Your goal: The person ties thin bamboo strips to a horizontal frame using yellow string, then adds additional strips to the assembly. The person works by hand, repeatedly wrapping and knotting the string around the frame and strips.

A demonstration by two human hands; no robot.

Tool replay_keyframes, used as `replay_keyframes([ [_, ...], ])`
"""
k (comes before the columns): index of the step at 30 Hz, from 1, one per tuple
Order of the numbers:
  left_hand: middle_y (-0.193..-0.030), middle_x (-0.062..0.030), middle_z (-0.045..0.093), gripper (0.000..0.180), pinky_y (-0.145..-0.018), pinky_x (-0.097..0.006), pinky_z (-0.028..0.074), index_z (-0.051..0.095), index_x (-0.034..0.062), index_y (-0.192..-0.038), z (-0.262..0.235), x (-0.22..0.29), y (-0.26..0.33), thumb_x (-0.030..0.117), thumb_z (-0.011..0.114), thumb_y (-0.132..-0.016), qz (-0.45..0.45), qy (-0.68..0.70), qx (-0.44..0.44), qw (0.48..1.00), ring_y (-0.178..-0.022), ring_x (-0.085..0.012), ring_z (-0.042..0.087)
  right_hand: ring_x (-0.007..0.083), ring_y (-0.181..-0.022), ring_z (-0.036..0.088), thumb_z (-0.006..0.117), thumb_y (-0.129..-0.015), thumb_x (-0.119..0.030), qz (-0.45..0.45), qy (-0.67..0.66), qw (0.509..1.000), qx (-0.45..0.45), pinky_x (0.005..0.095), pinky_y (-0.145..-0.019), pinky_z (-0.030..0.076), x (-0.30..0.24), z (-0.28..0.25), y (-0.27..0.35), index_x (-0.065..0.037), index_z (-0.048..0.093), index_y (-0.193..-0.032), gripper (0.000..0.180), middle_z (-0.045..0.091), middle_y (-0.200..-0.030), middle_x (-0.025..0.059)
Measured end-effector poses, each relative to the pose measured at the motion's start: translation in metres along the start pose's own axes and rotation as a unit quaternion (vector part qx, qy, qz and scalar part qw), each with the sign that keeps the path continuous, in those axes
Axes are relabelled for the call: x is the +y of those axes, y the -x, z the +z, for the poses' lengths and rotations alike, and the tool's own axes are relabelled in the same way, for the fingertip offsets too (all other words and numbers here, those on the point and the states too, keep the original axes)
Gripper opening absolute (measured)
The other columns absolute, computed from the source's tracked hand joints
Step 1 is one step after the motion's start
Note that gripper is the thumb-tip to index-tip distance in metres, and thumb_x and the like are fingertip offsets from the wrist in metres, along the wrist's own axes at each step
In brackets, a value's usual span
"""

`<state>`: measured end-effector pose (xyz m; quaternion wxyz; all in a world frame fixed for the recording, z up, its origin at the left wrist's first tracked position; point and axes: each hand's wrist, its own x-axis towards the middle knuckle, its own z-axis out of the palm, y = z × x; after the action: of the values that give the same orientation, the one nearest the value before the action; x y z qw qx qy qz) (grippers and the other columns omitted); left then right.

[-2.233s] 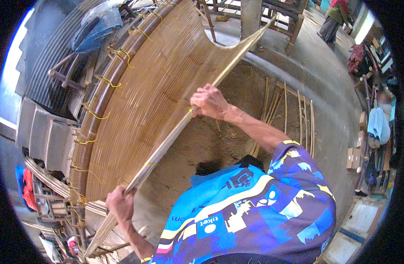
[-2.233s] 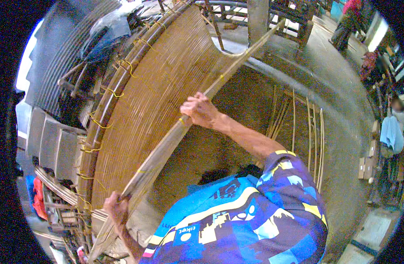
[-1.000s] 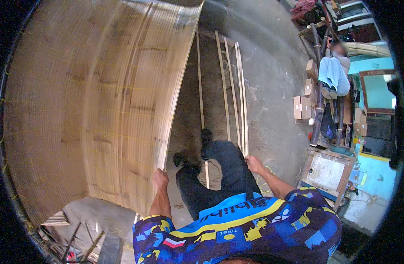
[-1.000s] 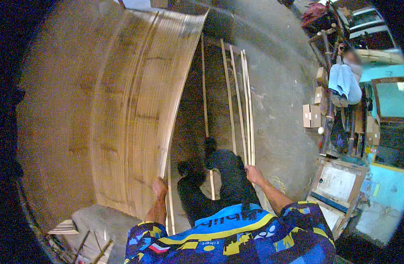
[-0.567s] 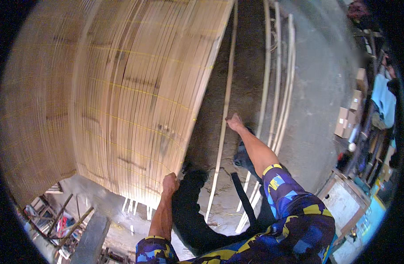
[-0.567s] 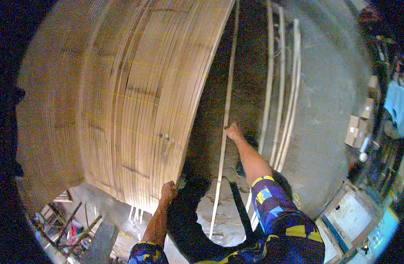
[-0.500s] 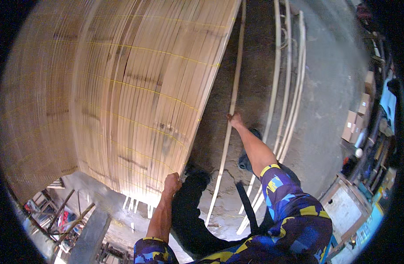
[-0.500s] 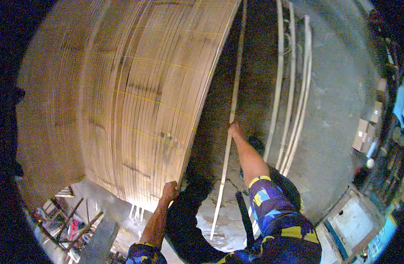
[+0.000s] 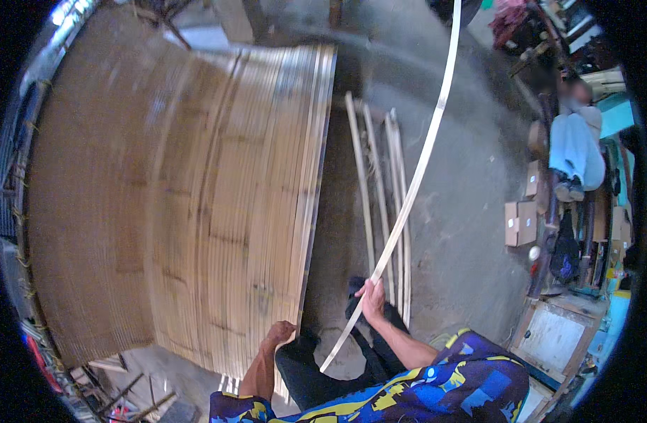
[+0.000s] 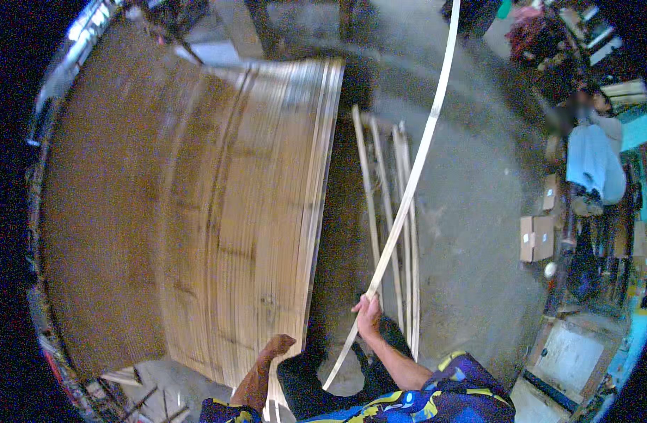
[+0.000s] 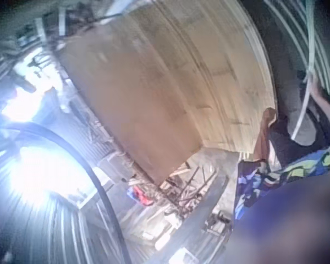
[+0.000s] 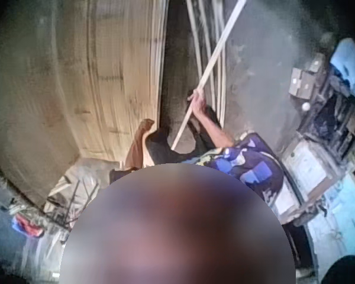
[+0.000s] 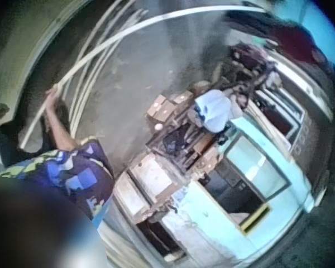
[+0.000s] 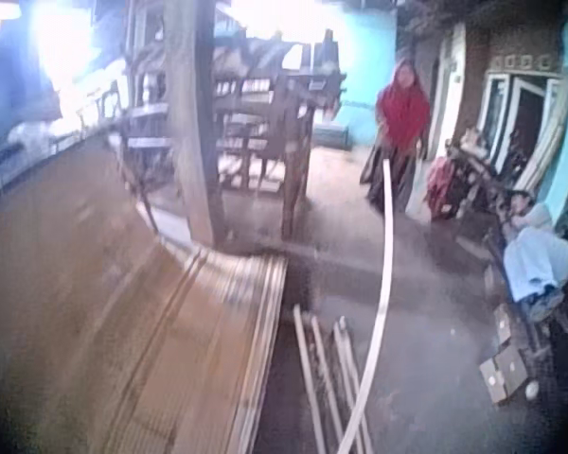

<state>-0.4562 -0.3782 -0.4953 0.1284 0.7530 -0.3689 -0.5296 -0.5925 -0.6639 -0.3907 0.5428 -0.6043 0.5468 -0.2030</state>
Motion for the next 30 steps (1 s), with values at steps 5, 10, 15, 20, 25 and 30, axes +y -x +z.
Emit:
replay_keyframes([
  [5, -0.092, -0.0151, 0.061, 0.03, -0.08, -0.032, 0.045, 0.059, 0.0026, -0.097, -0.129, 0.197, 0.004, 0.027, 0.05, -0.082, 0.026, 0.076, 0.084, 0.993, -0.088, -0.0257, 0.058, 0.0122, -0.045, 0.047, 0.038, -0.091, -0.02, -0.156, -0.261, 0.949, -0.081, 0.0251, -0.043, 0.039, -0.189, -0.032, -0.026, -0.004, 0.042, -0.088, 0.017, 0.044, -0.056, 0.0034],
  [10, -0.096, -0.0165, 0.06, 0.048, -0.08, -0.035, 0.044, 0.052, -0.0018, -0.108, -0.205, 0.337, 0.017, 0.039, 0.038, -0.088, 0.078, 0.213, 0.091, 0.97, -0.09, -0.0243, 0.057, 0.0032, -0.048, 0.035, 0.04, -0.09, -0.025, -0.266, -0.202, 0.942, -0.042, 0.0161, -0.038, 0.031, -0.353, -0.047, -0.088, -0.008, 0.043, -0.083, 0.019, 0.038, -0.062, -0.0039],
  [15, -0.079, -0.0117, 0.059, 0.068, -0.065, -0.031, 0.044, 0.051, -0.0021, -0.106, -0.234, 0.415, 0.034, 0.055, 0.02, -0.087, 0.204, 0.549, 0.149, 0.797, -0.07, -0.0201, 0.058, 0.0078, -0.056, 0.046, 0.045, -0.088, -0.019, -0.302, -0.135, 0.936, -0.119, 0.0232, -0.048, 0.042, -0.463, -0.042, -0.08, -0.004, 0.048, -0.091, 0.016, 0.048, -0.066, 0.0004],
  [20, -0.046, 0.0007, 0.038, 0.065, -0.042, -0.022, 0.025, 0.055, 0.003, -0.062, -0.315, 0.442, 0.021, 0.055, 0.025, -0.086, 0.24, 0.521, 0.366, 0.733, -0.042, -0.0089, 0.033, 0.0262, -0.098, 0.049, 0.047, -0.087, -0.023, -0.533, -0.089, 0.839, -0.066, 0.0347, -0.087, 0.037, -0.511, -0.044, -0.103, -0.001, 0.045, -0.111, 0.033, 0.051, -0.103, 0.0156],
  [25, -0.057, 0.0025, 0.041, 0.04, -0.043, -0.021, 0.027, 0.055, 0.0038, -0.071, -0.437, 0.489, -0.014, 0.038, 0.042, -0.088, 0.297, 0.45, 0.315, 0.781, -0.049, -0.006, 0.035, 0.0131, -0.101, 0.036, 0.038, -0.09, -0.036, -0.258, -0.278, 0.923, 0.058, 0.0262, -0.089, 0.028, -0.533, -0.073, -0.206, -0.003, 0.036, -0.12, 0.045, 0.04, -0.106, 0.0074],
  [30, -0.074, -0.0055, 0.056, 0.035, -0.065, -0.025, 0.042, 0.055, 0.0008, -0.101, -0.519, 0.617, -0.027, 0.031, 0.04, -0.09, 0.404, 0.395, 0.306, 0.767, -0.069, -0.0115, 0.051, 0.0237, -0.123, 0.024, 0.038, -0.089, -0.037, -0.304, -0.255, 0.895, 0.204, 0.0297, -0.1, 0.019, -0.576, -0.06, -0.232, 0.004, 0.018, -0.129, 0.06, 0.025, -0.131, 0.0202],
])
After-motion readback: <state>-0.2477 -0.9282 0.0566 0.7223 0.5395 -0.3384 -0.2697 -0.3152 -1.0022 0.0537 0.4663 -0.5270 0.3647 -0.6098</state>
